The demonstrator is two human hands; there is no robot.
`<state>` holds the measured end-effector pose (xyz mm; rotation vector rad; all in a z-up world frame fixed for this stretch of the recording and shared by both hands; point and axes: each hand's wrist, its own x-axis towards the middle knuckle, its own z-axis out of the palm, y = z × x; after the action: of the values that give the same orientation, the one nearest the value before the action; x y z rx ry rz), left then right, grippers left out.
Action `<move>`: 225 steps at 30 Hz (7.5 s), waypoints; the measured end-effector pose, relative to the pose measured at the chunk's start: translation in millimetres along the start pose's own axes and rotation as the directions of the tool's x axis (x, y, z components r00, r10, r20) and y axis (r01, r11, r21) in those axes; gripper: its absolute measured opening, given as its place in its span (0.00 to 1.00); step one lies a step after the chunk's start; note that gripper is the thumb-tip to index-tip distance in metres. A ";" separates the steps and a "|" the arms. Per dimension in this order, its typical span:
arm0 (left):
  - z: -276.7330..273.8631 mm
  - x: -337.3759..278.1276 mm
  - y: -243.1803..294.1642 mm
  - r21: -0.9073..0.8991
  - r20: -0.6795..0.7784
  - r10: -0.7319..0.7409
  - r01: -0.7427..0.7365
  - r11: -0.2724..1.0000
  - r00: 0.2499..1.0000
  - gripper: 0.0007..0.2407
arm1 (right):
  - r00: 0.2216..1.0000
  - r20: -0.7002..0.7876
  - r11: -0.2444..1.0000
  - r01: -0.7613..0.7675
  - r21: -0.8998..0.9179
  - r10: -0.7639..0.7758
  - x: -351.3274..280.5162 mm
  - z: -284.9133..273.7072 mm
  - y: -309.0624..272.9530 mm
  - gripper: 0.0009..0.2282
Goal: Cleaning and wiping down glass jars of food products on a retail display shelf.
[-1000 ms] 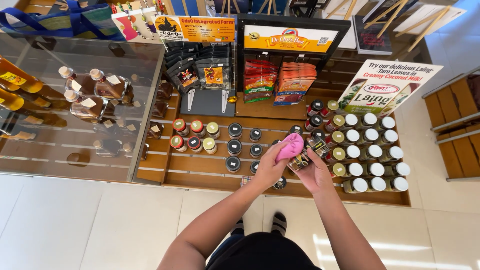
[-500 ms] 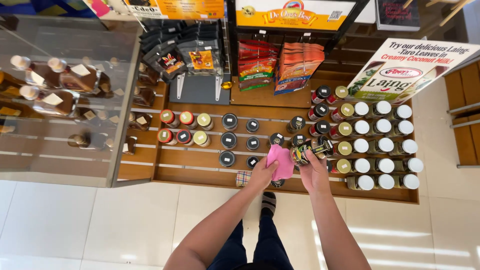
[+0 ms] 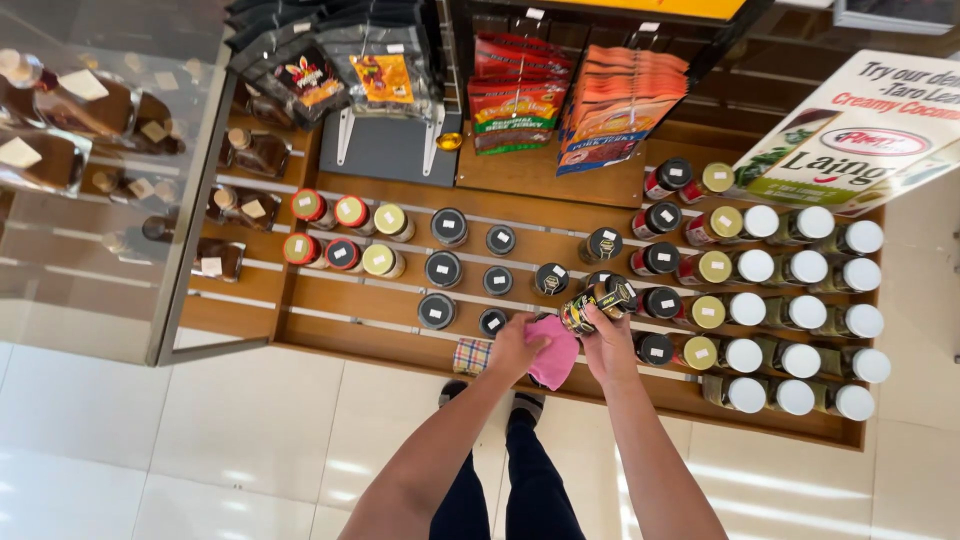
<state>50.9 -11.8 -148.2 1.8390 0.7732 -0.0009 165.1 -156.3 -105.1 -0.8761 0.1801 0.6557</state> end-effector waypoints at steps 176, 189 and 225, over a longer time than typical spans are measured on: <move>15.4 -128.9 -71.6 0.059 -0.293 0.207 -0.198 0.978 0.933 0.11 | 0.997 0.011 -0.141 0.000 -0.990 -0.077 -95.8 -110.3 38.1 0.10; 35.4 -152.7 32.9 -0.771 0.468 -0.221 0.517 0.372 0.856 0.20 | 0.848 0.371 0.257 0.481 -0.838 -0.378 -254.2 -34.2 -6.1 0.07; -109.0 -121.6 142.4 -0.299 -0.048 0.035 -0.048 0.953 0.998 0.31 | 0.981 -0.044 0.980 -0.184 0.078 0.188 -126.6 81.2 33.3 0.16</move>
<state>-11.4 -10.0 59.3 1.5690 0.7207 0.1745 35.7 -137.3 -23.8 -0.8110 0.3331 0.7962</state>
